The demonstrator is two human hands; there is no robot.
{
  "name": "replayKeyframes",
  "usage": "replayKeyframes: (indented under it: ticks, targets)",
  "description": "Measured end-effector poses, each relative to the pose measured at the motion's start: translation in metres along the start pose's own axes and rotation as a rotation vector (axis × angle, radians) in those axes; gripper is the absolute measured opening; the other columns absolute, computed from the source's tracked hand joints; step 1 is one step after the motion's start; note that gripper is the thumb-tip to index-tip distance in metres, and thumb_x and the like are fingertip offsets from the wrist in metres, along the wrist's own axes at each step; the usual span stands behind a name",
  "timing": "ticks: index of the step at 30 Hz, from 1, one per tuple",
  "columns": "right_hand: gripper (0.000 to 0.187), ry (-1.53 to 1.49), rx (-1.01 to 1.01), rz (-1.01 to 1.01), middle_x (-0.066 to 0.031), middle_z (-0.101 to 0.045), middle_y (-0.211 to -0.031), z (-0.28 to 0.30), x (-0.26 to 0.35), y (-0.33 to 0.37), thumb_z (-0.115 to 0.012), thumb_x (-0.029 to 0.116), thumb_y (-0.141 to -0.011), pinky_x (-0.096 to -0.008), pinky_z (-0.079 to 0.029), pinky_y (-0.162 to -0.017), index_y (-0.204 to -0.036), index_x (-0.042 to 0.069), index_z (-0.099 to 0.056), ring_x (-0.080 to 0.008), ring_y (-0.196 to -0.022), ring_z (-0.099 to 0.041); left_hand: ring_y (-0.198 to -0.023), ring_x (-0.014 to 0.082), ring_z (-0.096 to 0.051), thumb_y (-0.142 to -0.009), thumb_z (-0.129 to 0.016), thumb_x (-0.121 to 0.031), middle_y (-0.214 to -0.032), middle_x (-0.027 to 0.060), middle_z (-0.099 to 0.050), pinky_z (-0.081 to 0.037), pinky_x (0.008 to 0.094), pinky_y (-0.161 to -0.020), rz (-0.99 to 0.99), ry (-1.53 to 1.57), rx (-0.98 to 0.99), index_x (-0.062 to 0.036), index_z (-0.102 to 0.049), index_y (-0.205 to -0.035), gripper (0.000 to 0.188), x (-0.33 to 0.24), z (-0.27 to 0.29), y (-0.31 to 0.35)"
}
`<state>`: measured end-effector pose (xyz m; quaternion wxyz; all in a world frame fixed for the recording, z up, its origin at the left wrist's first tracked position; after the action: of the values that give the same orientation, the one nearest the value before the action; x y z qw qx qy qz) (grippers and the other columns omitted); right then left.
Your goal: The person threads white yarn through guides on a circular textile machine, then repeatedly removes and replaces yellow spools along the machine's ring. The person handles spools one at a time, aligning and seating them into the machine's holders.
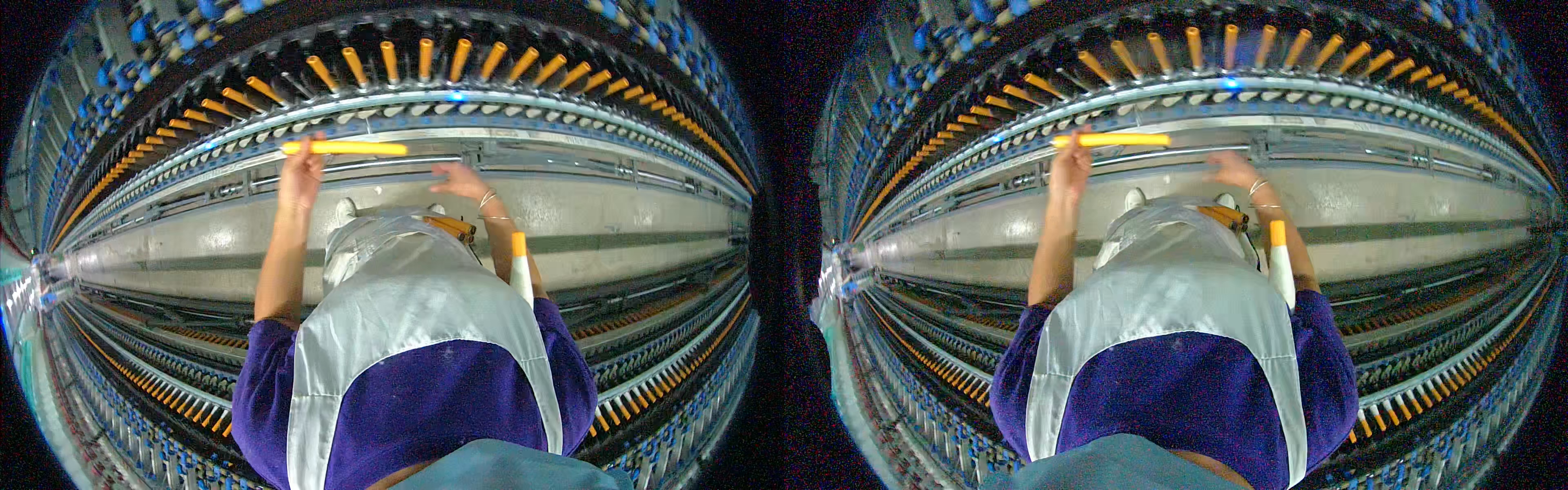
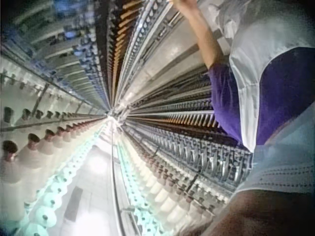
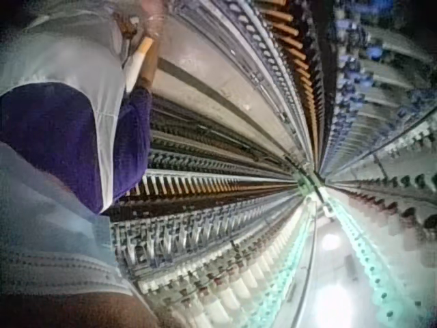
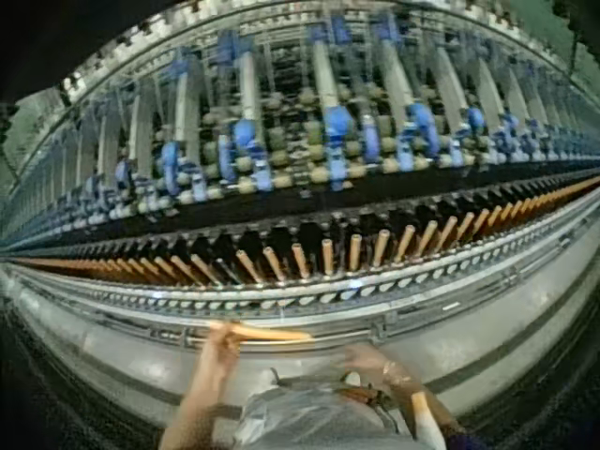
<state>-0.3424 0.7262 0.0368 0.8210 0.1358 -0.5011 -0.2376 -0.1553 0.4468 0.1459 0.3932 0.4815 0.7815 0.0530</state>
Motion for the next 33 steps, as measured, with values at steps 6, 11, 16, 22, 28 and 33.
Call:
replayKeyframes:
  ticks: [6,11,16,22,28,33]
  targets:
    - [0.035,-1.35,-0.162,0.341,-0.0141,-0.06,-0.117,-0.042,0.124,-0.074,-0.061,0.006,-0.085,-0.0273,-0.05,-0.071,-0.119,0.003,-0.054,-0.0157,-0.084,-0.06,-0.067,0.0068,-0.047,-0.091,-0.055,-0.011,-0.115,0.0129,-0.057,-0.041,0.0176,-0.058,0.072,0.187,0.17,-0.0021,-0.056,-0.102,0.014,0.002,0.064,-0.011]
    - [0.019,-1.501,-0.176,0.058,-0.0143,-0.065,-0.103,-0.071,0.127,-0.119,-0.057,0.012,-0.088,-0.0307,-0.051,-0.069,-0.105,0.006,-0.063,-0.0184,-0.075,-0.062,-0.067,0.0079,-0.049,-0.092,-0.053,-0.011,-0.117,0.0136,-0.056,-0.044,0.0187,-0.06,0.03,0.201,0.064,-0.0032,-0.056,-0.099,0.011,-0.069,0.127,-0.027]
    - [0.029,-1.515,-0.376,0.31,-0.0141,-0.065,-0.103,-0.092,0.19,-0.142,-0.054,0.015,-0.091,-0.0282,-0.05,-0.073,-0.12,0.011,-0.056,-0.0142,-0.082,-0.058,-0.077,0.0125,-0.057,-0.091,-0.057,-0.013,-0.116,0.0164,-0.057,-0.053,0.0236,-0.069,0.3,0.302,0.048,-0.0013,-0.053,-0.099,0.015,-0.076,0.142,-0.046]
    - [0.014,-0.771,-1.137,0.347,-0.0131,-0.067,-0.091,0.025,0.274,-0.099,-0.05,0.016,-0.095,-0.0192,-0.045,-0.051,-0.096,0.002,-0.052,-0.0077,-0.057,-0.055,-0.099,0.0204,-0.057,-0.093,-0.054,-0.032,-0.11,0.011,-0.06,-0.043,0.0339,-0.092,0.183,-0.322,0.139,-0.0033,-0.056,-0.111,0.034,-0.083,0.056,-0.08]
    - [0.017,-0.635,-1.141,0.625,-0.013,-0.067,-0.09,0.081,0.333,-0.123,-0.049,0.014,-0.095,-0.0181,-0.044,-0.046,-0.101,-0.002,-0.05,-0.0085,-0.052,-0.057,-0.111,0.0213,-0.048,-0.094,-0.03,-0.057,-0.107,0.0085,-0.06,-0.027,0.0393,-0.105,-0.386,-0.474,0.436,-0.0067,-0.061,-0.095,0.059,-0.143,-0.075,-0.137]
    - [0.017,-0.229,-1.203,0.479,-0.0069,-0.069,-0.081,0.085,0.351,-0.161,-0.056,0.014,-0.09,-0.0221,-0.047,-0.048,-0.095,-0.002,-0.054,-0.0088,-0.051,-0.06,-0.107,0.0213,-0.052,-0.095,-0.032,-0.055,-0.107,0.0112,-0.06,-0.033,0.0384,-0.1,-0.37,-0.624,0.28,-0.0071,-0.06,-0.089,0.056,-0.169,-0.102,-0.145]
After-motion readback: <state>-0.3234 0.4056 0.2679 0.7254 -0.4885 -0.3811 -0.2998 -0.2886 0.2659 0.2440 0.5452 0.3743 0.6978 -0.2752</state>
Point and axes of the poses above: each hand's wrist, its own y-axis away from the middle knuckle, its own z-axis out of the back of the hand, x = y × z, the point moved 1 cm from there along -y, towards the middle knuckle
